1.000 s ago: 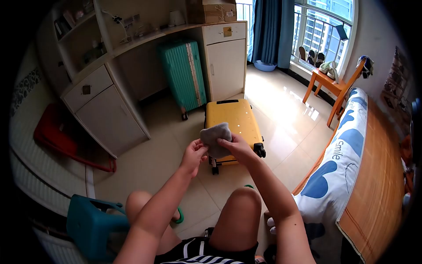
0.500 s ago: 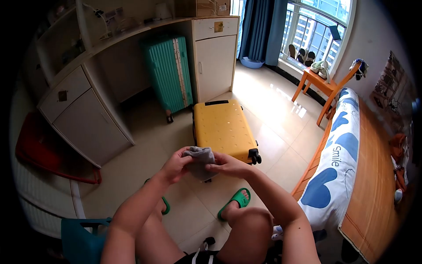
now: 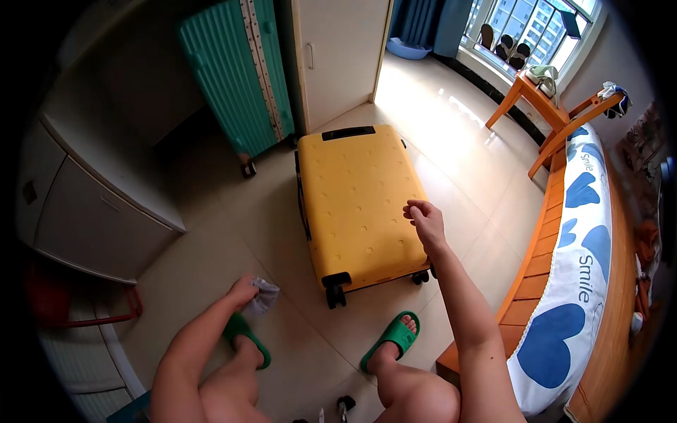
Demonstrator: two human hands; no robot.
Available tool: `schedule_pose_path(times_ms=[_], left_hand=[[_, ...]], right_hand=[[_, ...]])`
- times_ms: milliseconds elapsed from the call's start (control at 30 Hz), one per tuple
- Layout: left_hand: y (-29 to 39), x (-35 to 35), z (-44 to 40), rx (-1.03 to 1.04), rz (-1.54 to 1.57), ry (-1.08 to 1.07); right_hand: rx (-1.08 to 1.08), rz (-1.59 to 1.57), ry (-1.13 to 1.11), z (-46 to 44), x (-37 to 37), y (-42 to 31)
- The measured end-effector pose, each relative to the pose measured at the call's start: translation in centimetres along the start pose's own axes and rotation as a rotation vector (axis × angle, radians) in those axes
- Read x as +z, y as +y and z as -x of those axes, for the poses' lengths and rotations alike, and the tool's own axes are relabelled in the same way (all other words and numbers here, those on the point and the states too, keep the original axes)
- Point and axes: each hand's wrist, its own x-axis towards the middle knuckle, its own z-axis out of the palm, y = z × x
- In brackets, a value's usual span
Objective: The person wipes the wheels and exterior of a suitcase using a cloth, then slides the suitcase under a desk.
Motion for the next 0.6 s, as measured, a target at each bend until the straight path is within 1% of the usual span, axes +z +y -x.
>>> schedule_pose_path(times_ms=[33,100,133,200,233,300,333,367,400,467,500,533,567,600], left_hand=[[-1.4,0.0,-1.1,-0.009,-0.008,-0.012],[-3.3,-0.4,-3.2,0.039,-0.539,-0.236],[-3.7,-0.5,-4.1,0.039,-0.554,-0.244],[-4.7,-0.6,-5.8,0.174,-0.856,-0.433],[-5.6,-0.4,-6.9,0.173,-0.868,-0.446],[-6.4,-0.3,-9.3,0.169,-1.05,-0.69],[-4.0,-0.4,-9.3,0.172,-1.061,-0.701],[-1.5,-0.3,-9.3,0.14,-1.036,-0.702],[1.3,-0.2,-9.7,0.107,-1.008,-0.706],[4.6,0.4,-13.4,0.213,-0.716,-0.457],[6.6,0.9,-14.4,0.228,-0.522,-0.31],[8.8,1.6,-15.1,0.239,-0.327,-0.164],[11.3,1.9,-15.7,0.157,-0.19,-0.151],[13.2,2.3,-16.1,0.073,-0.055,-0.135]], right_hand=[[-0.021,0.009,0.039,-0.9,-0.3,0.4],[-0.056,0.031,0.101,-2.7,-1.1,1.3],[-0.086,0.063,0.119,-3.9,-1.7,2.1],[-0.104,0.089,0.148,-5.6,-2.2,3.1],[-0.063,0.123,0.175,-5.9,-2.3,2.6],[-0.014,0.158,0.219,-7.0,-2.7,2.9],[-0.012,0.224,0.209,-7.8,-2.9,3.4],[-0.01,0.29,0.195,-8.5,-3.0,3.8],[0.0,0.292,0.201,-9.2,-2.9,4.2],[0.039,0.407,0.222,-10.7,-2.8,4.5],[0.043,0.415,0.225,-11.4,-2.7,4.5],[0.108,0.449,0.187,-12.0,-2.5,4.3],[0.174,0.481,0.147,-12.6,-2.4,4.2],[0.177,0.485,0.147,-13.4,-2.5,4.6]])
